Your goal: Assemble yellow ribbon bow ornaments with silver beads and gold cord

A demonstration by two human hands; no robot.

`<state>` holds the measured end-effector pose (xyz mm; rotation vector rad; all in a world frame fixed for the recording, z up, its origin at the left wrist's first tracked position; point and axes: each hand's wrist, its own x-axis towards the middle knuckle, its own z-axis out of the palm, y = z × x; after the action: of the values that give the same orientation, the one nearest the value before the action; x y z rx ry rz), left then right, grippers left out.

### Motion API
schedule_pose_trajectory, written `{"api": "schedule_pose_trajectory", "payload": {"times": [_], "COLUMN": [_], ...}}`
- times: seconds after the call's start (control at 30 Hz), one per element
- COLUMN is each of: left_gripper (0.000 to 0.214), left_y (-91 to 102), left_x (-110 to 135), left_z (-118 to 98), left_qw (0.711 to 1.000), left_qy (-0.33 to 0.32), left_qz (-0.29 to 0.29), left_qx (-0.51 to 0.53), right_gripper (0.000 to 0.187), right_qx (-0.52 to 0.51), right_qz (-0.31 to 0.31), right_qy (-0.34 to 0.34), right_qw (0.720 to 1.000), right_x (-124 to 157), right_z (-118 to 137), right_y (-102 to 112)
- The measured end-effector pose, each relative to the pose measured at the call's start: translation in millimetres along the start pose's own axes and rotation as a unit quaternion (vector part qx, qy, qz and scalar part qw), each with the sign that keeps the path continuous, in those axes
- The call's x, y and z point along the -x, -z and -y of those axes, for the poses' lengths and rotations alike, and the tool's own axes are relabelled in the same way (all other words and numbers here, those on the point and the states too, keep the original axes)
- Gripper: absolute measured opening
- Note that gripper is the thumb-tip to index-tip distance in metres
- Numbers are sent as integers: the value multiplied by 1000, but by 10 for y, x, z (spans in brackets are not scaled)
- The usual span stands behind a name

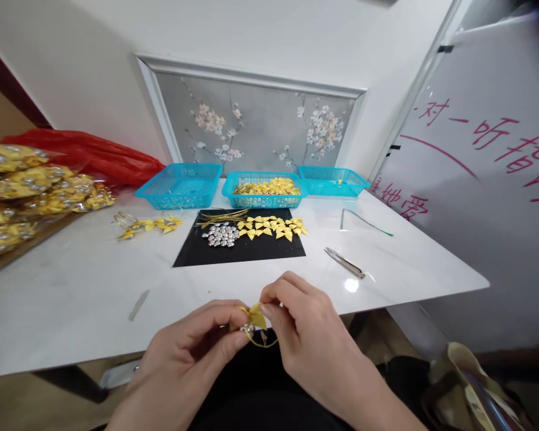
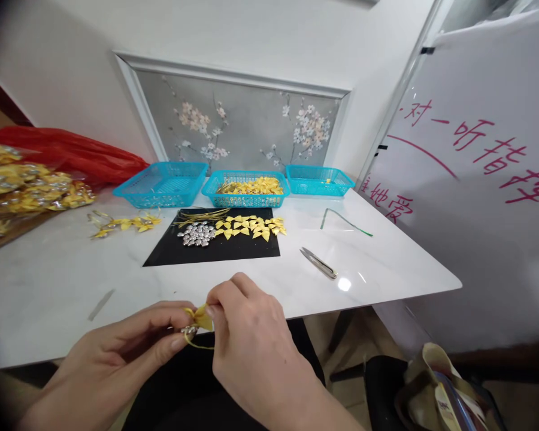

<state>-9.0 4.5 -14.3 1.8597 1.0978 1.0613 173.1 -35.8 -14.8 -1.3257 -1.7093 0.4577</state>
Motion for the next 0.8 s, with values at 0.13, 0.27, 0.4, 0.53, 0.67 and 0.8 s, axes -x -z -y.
{"api": "schedule_pose_trajectory", "payload": {"times": [0.13,0.27,0.4,0.53,0.67,0.8], "left_gripper": [8,13,18,20,18,15], "left_y": [22,53,53,42,46,54], "left_x": [87,227,306,300,285,296], "left_z": [59,173,202,160,111,56], "left_qw": [999,997,993,991,993,994], "left_qy": [-4,5,-18,-36,-36,-38], "left_qz": [-36,-75,-96,-98,-79,-68], "left_qx": [-6,-35,-67,-88,-86,-79], "right_gripper": [18,9,17,21,20,19], "right_qx": [-51,-53,-26,-34,-67,-75], "right_qz": [-90,-101,-83,-136,-178,-196], "right_qy": [38,81,112,118,103,81], "right_qw": [994,990,990,983,976,974], "right_x": [81,225,303,305,314,336], "right_z": [53,54,38,97,165,190], "right_y": [20,-14,-87,-100,-71,-51]}}
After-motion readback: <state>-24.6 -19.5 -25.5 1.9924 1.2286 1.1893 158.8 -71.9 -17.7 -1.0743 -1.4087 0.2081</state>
